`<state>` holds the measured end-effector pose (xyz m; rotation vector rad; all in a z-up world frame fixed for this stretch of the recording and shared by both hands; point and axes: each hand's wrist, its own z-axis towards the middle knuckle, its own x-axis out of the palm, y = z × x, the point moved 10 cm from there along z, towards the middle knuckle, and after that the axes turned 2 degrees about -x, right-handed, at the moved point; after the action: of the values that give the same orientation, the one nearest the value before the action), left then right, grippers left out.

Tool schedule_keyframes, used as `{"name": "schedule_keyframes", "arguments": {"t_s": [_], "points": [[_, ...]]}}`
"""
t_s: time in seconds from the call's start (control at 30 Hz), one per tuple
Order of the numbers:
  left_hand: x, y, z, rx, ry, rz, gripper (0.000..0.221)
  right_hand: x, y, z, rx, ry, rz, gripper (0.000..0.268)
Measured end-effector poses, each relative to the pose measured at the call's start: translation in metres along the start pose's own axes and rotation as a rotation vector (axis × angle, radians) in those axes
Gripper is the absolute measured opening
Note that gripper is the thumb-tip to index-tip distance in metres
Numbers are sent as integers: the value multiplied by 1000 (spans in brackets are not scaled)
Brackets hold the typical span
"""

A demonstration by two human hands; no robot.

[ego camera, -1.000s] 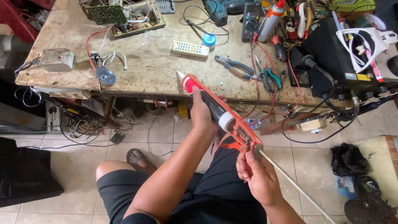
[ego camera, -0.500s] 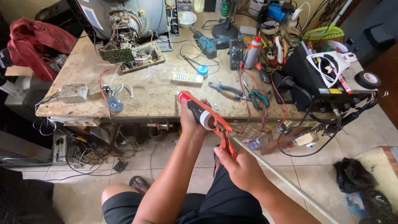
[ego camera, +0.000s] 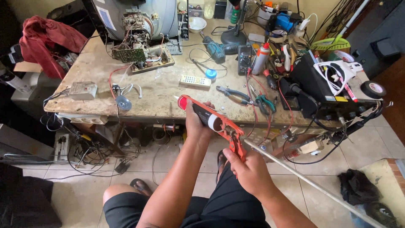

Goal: Repairing and assembling a caulking gun using pliers and a screwdriver on a workbench.

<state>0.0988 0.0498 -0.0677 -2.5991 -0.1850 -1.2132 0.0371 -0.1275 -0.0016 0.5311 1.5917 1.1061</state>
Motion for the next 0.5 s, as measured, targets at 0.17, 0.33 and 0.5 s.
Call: {"name": "schedule_keyframes", "arguments": {"t_s": [0.17,0.33,0.5], "points": [[2,-5,10,22,116,-21,46,6,2,-1,-143,54,-13,30],[-10,-1,7,-15,52,-71,27,-1,16,-8,-198,1,-10,43],[-21,-13,4,47,-55,64,20,7,6,-1,59,111,-10,46]]}}
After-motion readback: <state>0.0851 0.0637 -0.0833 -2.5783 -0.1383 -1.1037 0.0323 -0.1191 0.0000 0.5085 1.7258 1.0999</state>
